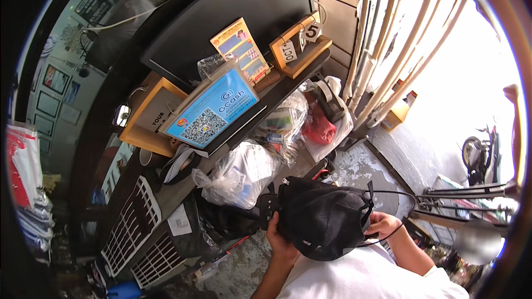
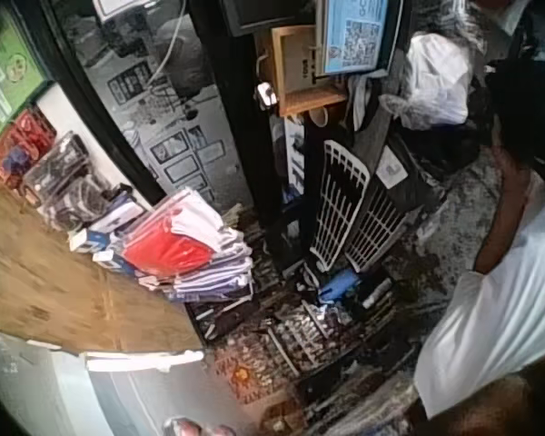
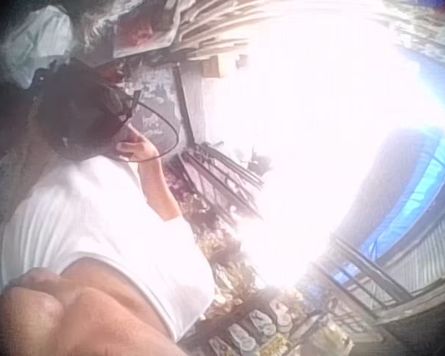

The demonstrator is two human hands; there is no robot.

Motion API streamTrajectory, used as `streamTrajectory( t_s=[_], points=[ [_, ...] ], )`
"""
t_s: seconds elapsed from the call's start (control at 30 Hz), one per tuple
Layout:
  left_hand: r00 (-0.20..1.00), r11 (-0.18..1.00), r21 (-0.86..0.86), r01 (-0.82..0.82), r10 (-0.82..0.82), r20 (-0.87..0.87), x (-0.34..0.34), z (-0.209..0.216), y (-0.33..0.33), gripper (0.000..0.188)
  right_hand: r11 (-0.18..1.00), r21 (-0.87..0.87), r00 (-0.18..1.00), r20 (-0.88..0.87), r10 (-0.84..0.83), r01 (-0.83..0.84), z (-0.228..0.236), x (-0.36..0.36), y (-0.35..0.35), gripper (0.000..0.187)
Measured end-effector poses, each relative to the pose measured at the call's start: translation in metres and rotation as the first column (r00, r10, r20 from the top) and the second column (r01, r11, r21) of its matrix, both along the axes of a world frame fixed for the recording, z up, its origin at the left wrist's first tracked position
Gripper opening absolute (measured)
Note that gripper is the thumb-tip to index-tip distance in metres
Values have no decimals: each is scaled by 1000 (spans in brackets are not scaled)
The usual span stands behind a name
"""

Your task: The person assembles a white slatted rack by inserting small white plastic connectors into the frame slots. They repeatedly insert and adjust the connectors along the rack's length, then lift and reposition the rack. Finally, they pick up a black bag and place it on a nearby surface.

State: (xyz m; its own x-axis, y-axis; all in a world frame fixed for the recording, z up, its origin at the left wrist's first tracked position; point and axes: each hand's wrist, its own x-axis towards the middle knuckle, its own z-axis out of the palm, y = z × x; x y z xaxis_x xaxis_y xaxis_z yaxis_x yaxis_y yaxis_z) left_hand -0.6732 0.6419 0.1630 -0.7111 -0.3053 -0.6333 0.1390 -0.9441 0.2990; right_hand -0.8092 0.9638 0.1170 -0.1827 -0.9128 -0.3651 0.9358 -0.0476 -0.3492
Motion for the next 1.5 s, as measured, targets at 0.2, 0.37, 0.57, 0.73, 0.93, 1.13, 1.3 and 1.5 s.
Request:
streamTrajectory(
  t_s=[0.2,0.37,0.57,0.73,0.93,1.13,1.3,1.5],
  points=[
    [984,984,16,-178,178,-31,-16,27,54,62,989,-149,996,86,-9,22,-55,-80,-35,66],
    [946,947,-37,-319,320,57,-15,41,74,62,939,-304,984,23,175,-160,-28,-105,-68,62],
    [943,946,28,-323,324,-71,-16,41,68,61,991,-121,985,171,-27,48,18,-105,-66,59],
    [948,969,49,-242,247,-202,-17,34,57,62,982,-80,985,43,-167,170,41,-92,-59,72],
    [972,985,114,-128,147,-185,-29,25,46,63,932,-78,867,-347,-358,354,37,-79,-79,87],
    [923,981,139,-138,178,-341,-41,1,28,55,926,-155,906,-203,-371,344,21,-100,-97,74],
    [935,978,70,-197,209,-287,-45,-14,33,57,930,-106,932,-55,-359,352,18,-96,-96,66],
    [953,977,89,-193,209,-221,-38,-5,53,65,974,-44,945,254,-204,222,4,-79,-84,51]
  ],
)
